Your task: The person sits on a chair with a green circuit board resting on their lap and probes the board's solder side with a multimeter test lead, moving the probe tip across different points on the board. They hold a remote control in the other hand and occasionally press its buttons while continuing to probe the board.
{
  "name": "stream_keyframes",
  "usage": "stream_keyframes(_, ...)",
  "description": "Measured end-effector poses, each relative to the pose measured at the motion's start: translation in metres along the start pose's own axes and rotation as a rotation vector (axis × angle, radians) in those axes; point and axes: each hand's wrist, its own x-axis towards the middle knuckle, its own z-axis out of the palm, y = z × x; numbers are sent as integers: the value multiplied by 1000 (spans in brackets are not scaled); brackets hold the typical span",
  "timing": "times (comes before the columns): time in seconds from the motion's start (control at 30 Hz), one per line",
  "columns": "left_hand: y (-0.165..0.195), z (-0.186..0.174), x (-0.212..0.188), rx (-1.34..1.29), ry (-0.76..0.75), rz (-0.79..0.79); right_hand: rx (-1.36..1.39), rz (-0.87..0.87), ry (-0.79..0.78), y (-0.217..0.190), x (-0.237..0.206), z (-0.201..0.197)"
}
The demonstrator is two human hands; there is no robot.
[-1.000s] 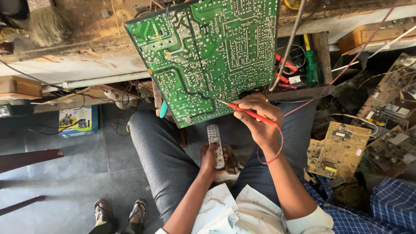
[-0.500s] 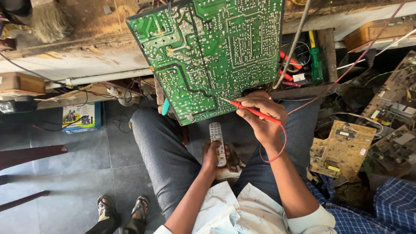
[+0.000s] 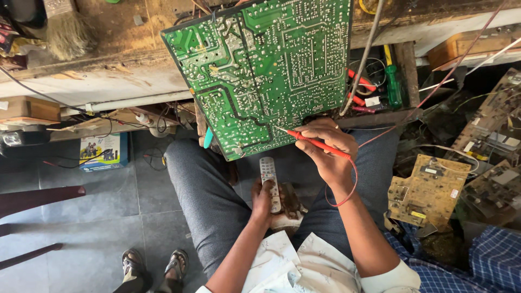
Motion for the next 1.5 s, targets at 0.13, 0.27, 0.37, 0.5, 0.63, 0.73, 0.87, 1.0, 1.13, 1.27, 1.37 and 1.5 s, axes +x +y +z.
stream_keyframes(0.13, 4, 1, -4, 13, 21, -20, 7, 12, 2, 0, 0, 0)
stream_keyframes(0.27, 9, 4, -5, 7, 27, -37, 19, 29, 8, 2, -1, 0)
stream_keyframes(0.37, 9, 6, -5, -34, 10, -77, -2, 13, 1, 3, -2, 0)
stream_keyframes(0.5, 8, 6, -5, -70, 29, -127, -5, -2, -3, 3, -2, 0)
stream_keyframes(0.63, 9, 7, -4, -49, 41, -105, -14, -6, 4, 4, -1, 1)
stream_keyframes(0.73, 9, 7, -3, -31, 39, -102, -19, -3, 7, 3, -1, 0)
stream_keyframes(0.87, 7, 7, -2, -36, 30, -127, -10, 3, 14, 3, -1, 0)
stream_keyframes(1.0, 7, 7, -3, -52, -1, -97, 6, 7, 12, 3, -1, 0)
stream_keyframes(1.13, 10, 8, -6, -23, 1, -98, 22, 12, 13, 4, -1, 0)
stream_keyframes(1.27, 13, 9, -8, -7, 3, -97, 9, 4, 7, 5, -2, -1)
stream_keyframes(1.37, 13, 9, -7, 8, 9, -94, 22, 2, 9, 6, -2, -1)
stream_keyframes(1.5, 7, 6, -4, 12, 11, -69, 11, -6, 7, 6, -1, -1)
